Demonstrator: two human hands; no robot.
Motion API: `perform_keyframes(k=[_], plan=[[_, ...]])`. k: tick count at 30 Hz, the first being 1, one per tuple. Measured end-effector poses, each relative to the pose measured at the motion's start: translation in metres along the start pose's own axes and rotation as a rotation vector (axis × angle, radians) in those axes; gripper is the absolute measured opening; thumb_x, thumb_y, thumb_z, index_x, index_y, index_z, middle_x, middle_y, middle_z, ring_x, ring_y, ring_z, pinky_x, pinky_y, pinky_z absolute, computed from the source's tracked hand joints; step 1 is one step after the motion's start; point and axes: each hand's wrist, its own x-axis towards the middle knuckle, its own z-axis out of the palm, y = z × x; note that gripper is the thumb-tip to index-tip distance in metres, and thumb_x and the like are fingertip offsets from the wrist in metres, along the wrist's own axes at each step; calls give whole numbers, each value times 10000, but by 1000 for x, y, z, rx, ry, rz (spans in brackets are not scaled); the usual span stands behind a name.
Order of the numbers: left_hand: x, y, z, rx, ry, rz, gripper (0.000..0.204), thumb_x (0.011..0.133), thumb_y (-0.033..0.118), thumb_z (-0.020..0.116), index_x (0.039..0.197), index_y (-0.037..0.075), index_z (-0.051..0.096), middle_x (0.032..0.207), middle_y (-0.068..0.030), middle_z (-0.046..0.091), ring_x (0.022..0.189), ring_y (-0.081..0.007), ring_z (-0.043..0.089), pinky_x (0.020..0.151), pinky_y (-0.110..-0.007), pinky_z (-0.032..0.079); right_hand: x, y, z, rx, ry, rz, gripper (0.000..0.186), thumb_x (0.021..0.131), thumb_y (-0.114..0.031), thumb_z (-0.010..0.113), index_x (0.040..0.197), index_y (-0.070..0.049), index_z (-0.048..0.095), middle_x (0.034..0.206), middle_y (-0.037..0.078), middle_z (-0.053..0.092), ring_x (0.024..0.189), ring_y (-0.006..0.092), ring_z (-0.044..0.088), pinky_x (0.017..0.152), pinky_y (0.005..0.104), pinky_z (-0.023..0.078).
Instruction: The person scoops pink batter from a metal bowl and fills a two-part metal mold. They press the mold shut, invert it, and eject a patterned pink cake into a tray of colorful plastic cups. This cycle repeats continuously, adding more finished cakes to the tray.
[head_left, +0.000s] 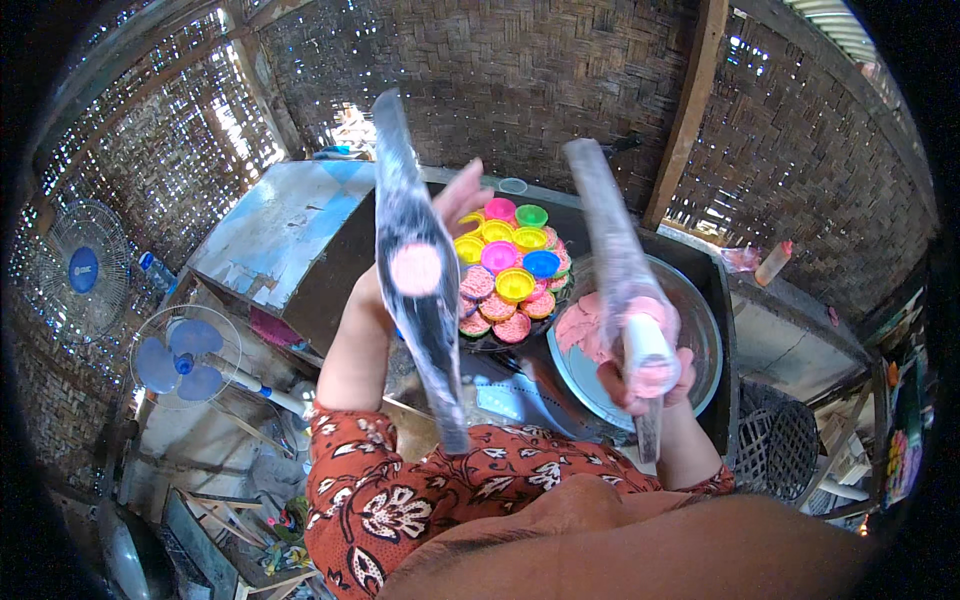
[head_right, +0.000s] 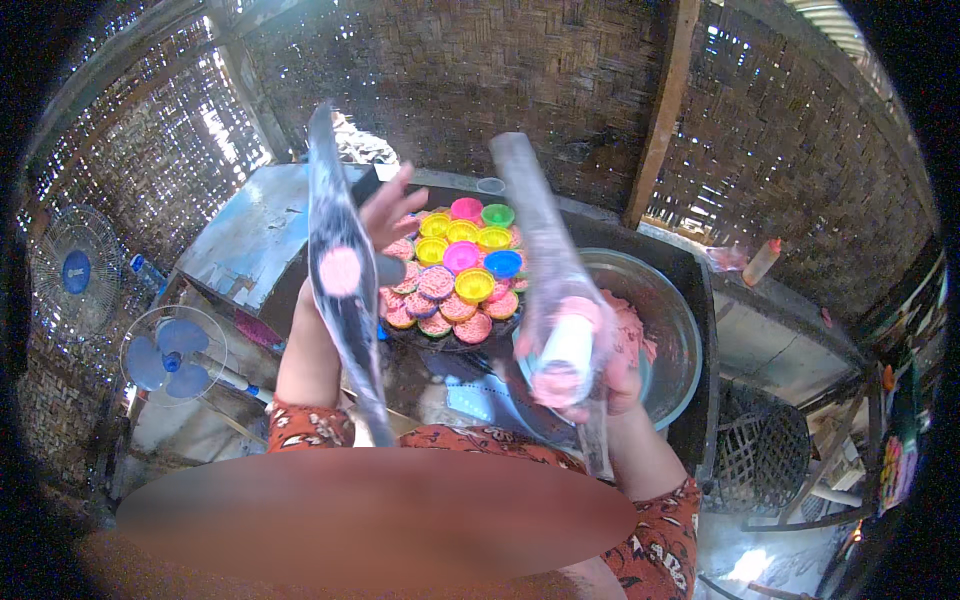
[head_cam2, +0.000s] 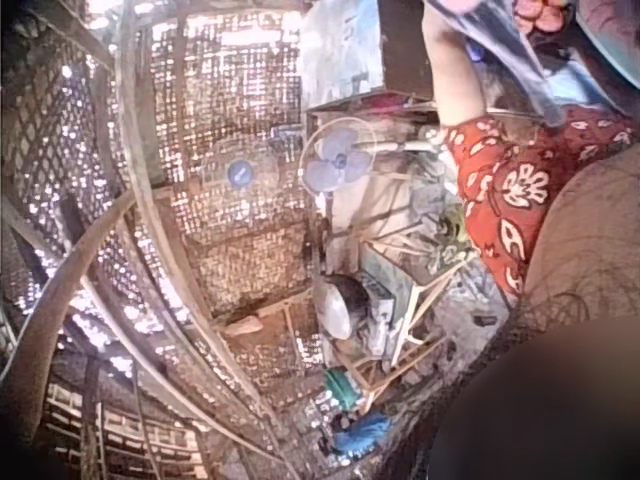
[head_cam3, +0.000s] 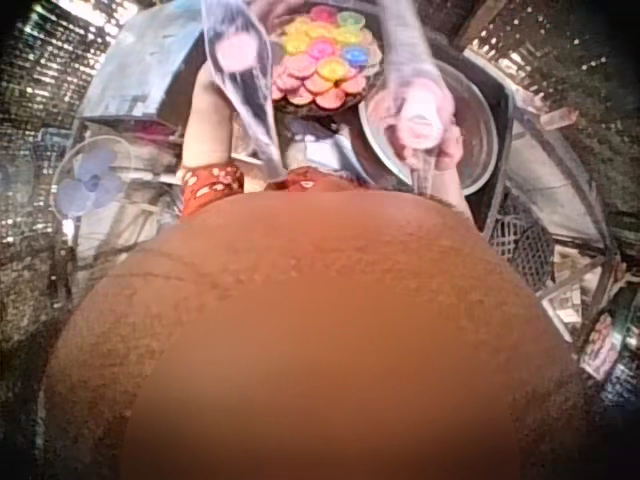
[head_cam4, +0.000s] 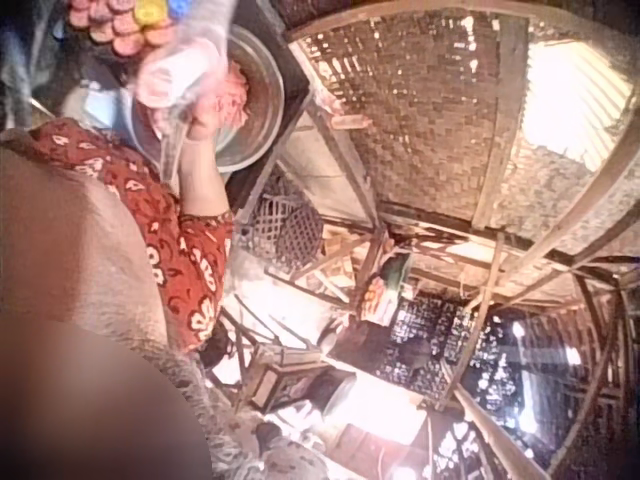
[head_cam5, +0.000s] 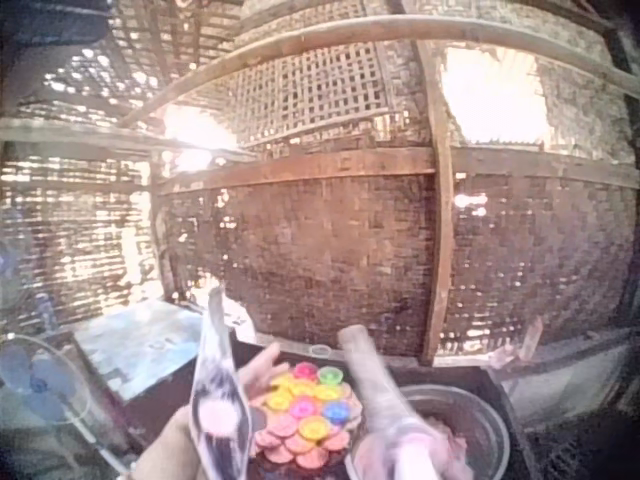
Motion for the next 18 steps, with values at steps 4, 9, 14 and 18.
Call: perform_keyframes(k=[4, 9, 14, 18], plan=[[-32, -30, -43, 468, -359, 32, 491, 684, 246, 681, 1116, 46, 562, 1216, -144, 517, 1206, -244, 417, 1057, -422, 176, 25, -13, 19, -357, 183, -83, 977, 719, -355, 684, 1398, -208, -3, 1279, 240, 354, 674, 210, 591, 335, 181, 402], [-32, -42, -21, 733, -168, -180, 451, 648, 233, 735, 1061, 96, 614, 1022, -15, 637, 970, -125, 585, 1030, -353, 249, 57, 4, 35, -817, 277, -163, 1010, 734, -262, 662, 1397, -189, -96, 1330, 186, 309, 761, 191, 583, 490, 209, 446], [-26, -45, -25, 997, -144, 26, 410, 630, 380, 696, 957, 145, 622, 942, -63, 619, 859, -243, 603, 724, -366, 475, 72, 13, 31, -1510, 200, -197, 905, 698, -245, 697, 1393, -112, 132, 1321, 214, 290, 1099, 300, 448, 835, 367, 425], [-26, -58, -35, 1052, -157, 66, 338, 668, 367, 657, 925, 149, 624, 856, -62, 628, 777, -252, 616, 645, -366, 483, 91, 20, 47, -1943, -31, -424, 835, 661, -232, 735, 1352, -123, 280, 1285, 259, 291, 1152, 407, 388, 897, 428, 398]])
